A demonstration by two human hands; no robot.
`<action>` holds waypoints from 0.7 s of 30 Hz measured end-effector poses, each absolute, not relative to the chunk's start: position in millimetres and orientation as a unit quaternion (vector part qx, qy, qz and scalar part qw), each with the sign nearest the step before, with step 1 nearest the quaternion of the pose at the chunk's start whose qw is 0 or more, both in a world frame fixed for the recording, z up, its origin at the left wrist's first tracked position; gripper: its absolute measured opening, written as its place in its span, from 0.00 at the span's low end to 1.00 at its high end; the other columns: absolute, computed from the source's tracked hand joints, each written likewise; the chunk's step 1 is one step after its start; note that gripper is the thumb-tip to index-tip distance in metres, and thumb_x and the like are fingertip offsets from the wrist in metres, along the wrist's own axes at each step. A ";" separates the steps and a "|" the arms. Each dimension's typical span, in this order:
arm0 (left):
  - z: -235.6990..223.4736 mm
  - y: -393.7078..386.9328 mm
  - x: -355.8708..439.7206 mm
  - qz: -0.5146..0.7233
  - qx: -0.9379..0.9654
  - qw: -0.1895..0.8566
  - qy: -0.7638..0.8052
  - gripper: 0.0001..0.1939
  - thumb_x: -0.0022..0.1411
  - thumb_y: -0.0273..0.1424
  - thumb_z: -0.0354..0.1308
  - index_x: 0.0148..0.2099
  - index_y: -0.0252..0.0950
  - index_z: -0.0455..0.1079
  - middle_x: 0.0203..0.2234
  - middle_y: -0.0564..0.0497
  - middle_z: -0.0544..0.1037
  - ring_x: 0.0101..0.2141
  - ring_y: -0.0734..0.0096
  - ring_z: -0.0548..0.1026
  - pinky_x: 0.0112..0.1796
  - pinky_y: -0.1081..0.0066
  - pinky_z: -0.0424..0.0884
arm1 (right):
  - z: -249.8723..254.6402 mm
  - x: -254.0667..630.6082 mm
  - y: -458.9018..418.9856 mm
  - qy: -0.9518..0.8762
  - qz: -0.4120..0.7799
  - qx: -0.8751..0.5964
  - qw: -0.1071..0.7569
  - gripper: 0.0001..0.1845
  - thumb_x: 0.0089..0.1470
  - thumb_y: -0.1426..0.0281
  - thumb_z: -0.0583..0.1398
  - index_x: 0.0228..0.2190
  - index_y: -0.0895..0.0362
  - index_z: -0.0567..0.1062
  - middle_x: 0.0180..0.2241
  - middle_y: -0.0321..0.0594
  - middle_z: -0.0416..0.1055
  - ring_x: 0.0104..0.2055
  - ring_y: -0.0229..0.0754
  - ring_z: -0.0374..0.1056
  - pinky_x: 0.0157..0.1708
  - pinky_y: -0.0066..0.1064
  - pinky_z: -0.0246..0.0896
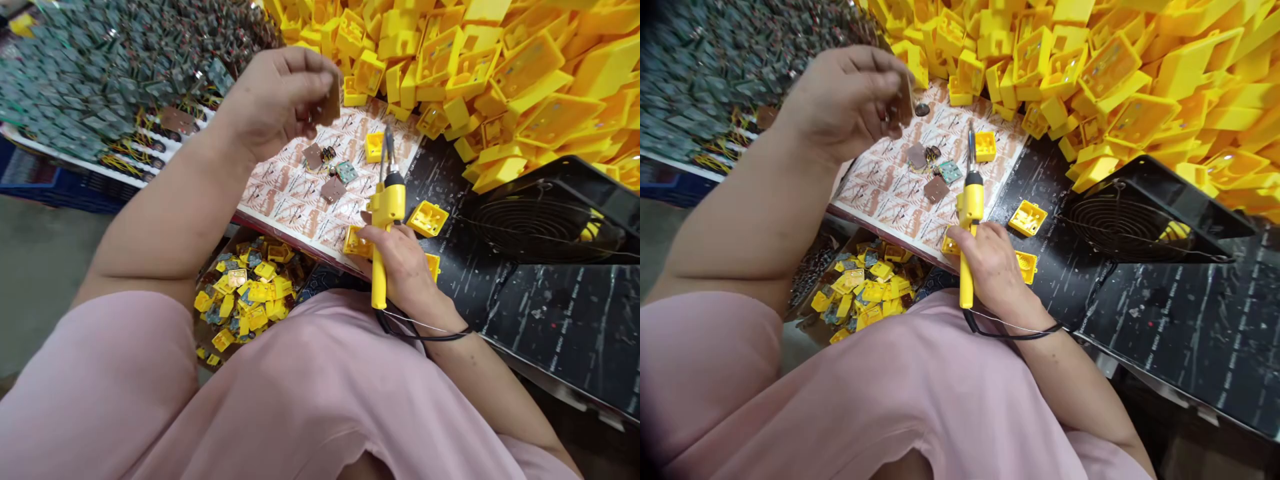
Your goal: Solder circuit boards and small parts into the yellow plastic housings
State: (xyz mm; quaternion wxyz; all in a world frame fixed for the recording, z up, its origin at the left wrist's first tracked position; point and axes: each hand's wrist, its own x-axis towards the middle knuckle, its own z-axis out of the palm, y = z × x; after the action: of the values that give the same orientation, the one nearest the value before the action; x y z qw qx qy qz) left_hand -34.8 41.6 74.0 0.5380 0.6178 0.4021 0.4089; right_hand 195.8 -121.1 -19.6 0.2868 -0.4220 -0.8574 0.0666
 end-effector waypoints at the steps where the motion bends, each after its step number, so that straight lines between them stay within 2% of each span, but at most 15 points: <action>1: 70.7 36.5 -37.1 0.369 0.676 0.513 0.379 0.05 0.59 0.31 0.64 0.39 0.37 0.73 0.24 0.56 0.76 0.25 0.77 0.71 0.25 0.71 0.62 | -19.7 197.9 -121.4 -0.855 0.062 -0.430 0.285 0.16 0.66 0.73 0.57 0.54 0.51 0.68 0.34 0.35 0.75 0.37 0.42 0.73 0.49 0.38 0.67; 3: 62.8 22.6 -41.4 0.277 0.782 0.421 0.367 0.10 0.60 0.35 0.62 0.43 0.36 0.77 0.27 0.53 0.79 0.26 0.74 0.73 0.29 0.68 0.68 | -20.1 201.4 -121.5 -0.849 0.047 -0.442 0.287 0.17 0.65 0.73 0.58 0.54 0.50 0.67 0.34 0.34 0.74 0.37 0.42 0.73 0.48 0.37 0.66; 6: 47.1 -6.8 -46.1 0.165 0.892 0.173 0.385 0.23 0.67 0.35 0.53 0.60 0.37 0.76 0.32 0.47 0.82 0.36 0.60 0.80 0.38 0.58 0.73 | -21.9 203.2 -119.9 -0.845 0.022 -0.448 0.292 0.16 0.66 0.70 0.60 0.53 0.51 0.66 0.35 0.34 0.76 0.38 0.42 0.75 0.52 0.39 0.66; 8: 33.4 -29.3 -49.0 0.102 0.925 0.038 0.365 0.25 0.72 0.34 0.46 0.66 0.42 0.72 0.32 0.46 0.82 0.38 0.54 0.80 0.35 0.58 0.72 | -23.1 203.1 -119.6 -0.843 0.012 -0.449 0.297 0.15 0.67 0.68 0.60 0.54 0.51 0.66 0.37 0.35 0.77 0.40 0.42 0.77 0.55 0.40 0.66; 9: 26.0 -40.5 -50.8 0.077 0.934 0.009 0.348 0.25 0.75 0.32 0.42 0.65 0.44 0.73 0.33 0.45 0.83 0.38 0.54 0.80 0.34 0.59 0.71 | -23.4 203.2 -120.2 -0.843 0.014 -0.447 0.297 0.15 0.67 0.67 0.61 0.54 0.51 0.66 0.37 0.35 0.78 0.41 0.42 0.78 0.56 0.41 0.66; 11: 12.2 -60.6 -55.4 0.048 0.946 0.000 0.321 0.26 0.76 0.29 0.38 0.61 0.46 0.77 0.37 0.47 0.85 0.39 0.57 0.80 0.34 0.60 0.70 | -22.4 204.2 -123.1 -0.849 0.023 -0.435 0.301 0.17 0.68 0.64 0.62 0.55 0.50 0.67 0.38 0.35 0.79 0.40 0.42 0.78 0.57 0.43 0.66; 13: 2.0 -76.3 -61.0 0.056 0.943 0.014 0.328 0.22 0.77 0.33 0.43 0.60 0.44 0.76 0.43 0.48 0.85 0.42 0.58 0.80 0.38 0.60 0.72 | -18.7 207.4 -127.7 -0.852 0.028 -0.419 0.312 0.20 0.66 0.58 0.64 0.55 0.50 0.68 0.41 0.36 0.80 0.39 0.42 0.78 0.59 0.44 0.66; 14: -1.4 -82.0 -63.8 0.072 0.936 0.026 0.345 0.21 0.75 0.37 0.47 0.63 0.42 0.73 0.45 0.47 0.85 0.44 0.57 0.80 0.40 0.59 0.73 | -15.7 209.9 -130.2 -0.848 0.025 -0.419 0.323 0.22 0.65 0.56 0.65 0.54 0.50 0.69 0.42 0.37 0.81 0.40 0.42 0.79 0.58 0.44 0.67; 15: -3.7 -86.4 -66.2 0.095 0.925 0.043 0.365 0.24 0.73 0.41 0.51 0.67 0.40 0.69 0.46 0.46 0.84 0.46 0.56 0.80 0.44 0.59 0.74 | -11.9 213.1 -132.9 -0.840 0.018 -0.424 0.338 0.21 0.64 0.56 0.66 0.54 0.50 0.70 0.42 0.37 0.81 0.40 0.42 0.79 0.56 0.42 0.69; 18: -7.3 -92.6 -68.8 0.166 0.887 0.083 0.424 0.38 0.68 0.46 0.55 0.74 0.36 0.54 0.50 0.44 0.82 0.49 0.55 0.79 0.52 0.57 0.72 | 2.2 225.9 -142.6 -0.810 -0.021 -0.450 0.376 0.13 0.62 0.64 0.68 0.47 0.50 0.75 0.36 0.33 0.81 0.35 0.38 0.78 0.44 0.30 0.72; 19: -8.2 -93.2 -67.7 0.181 0.876 0.085 0.439 0.39 0.67 0.46 0.55 0.74 0.36 0.54 0.51 0.44 0.82 0.50 0.54 0.79 0.53 0.56 0.71 | 6.8 231.2 -147.1 -0.808 -0.030 -0.453 0.377 0.09 0.62 0.67 0.68 0.44 0.51 0.76 0.32 0.31 0.79 0.32 0.36 0.77 0.40 0.27 0.71; 21: -10.1 -93.9 -62.1 0.194 0.864 0.077 0.459 0.34 0.66 0.45 0.56 0.69 0.37 0.61 0.52 0.43 0.81 0.52 0.52 0.77 0.55 0.54 0.69 | 13.7 243.3 -159.1 -0.814 -0.027 -0.456 0.358 0.06 0.63 0.68 0.67 0.42 0.51 0.78 0.27 0.30 0.77 0.27 0.34 0.74 0.34 0.26 0.69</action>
State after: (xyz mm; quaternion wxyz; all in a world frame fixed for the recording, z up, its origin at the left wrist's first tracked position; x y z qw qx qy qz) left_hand -62.1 -93.9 -10.1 0.0775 0.8635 0.4591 0.1939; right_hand 243.3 -159.1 13.7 0.3584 -0.4558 -0.8143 -0.0271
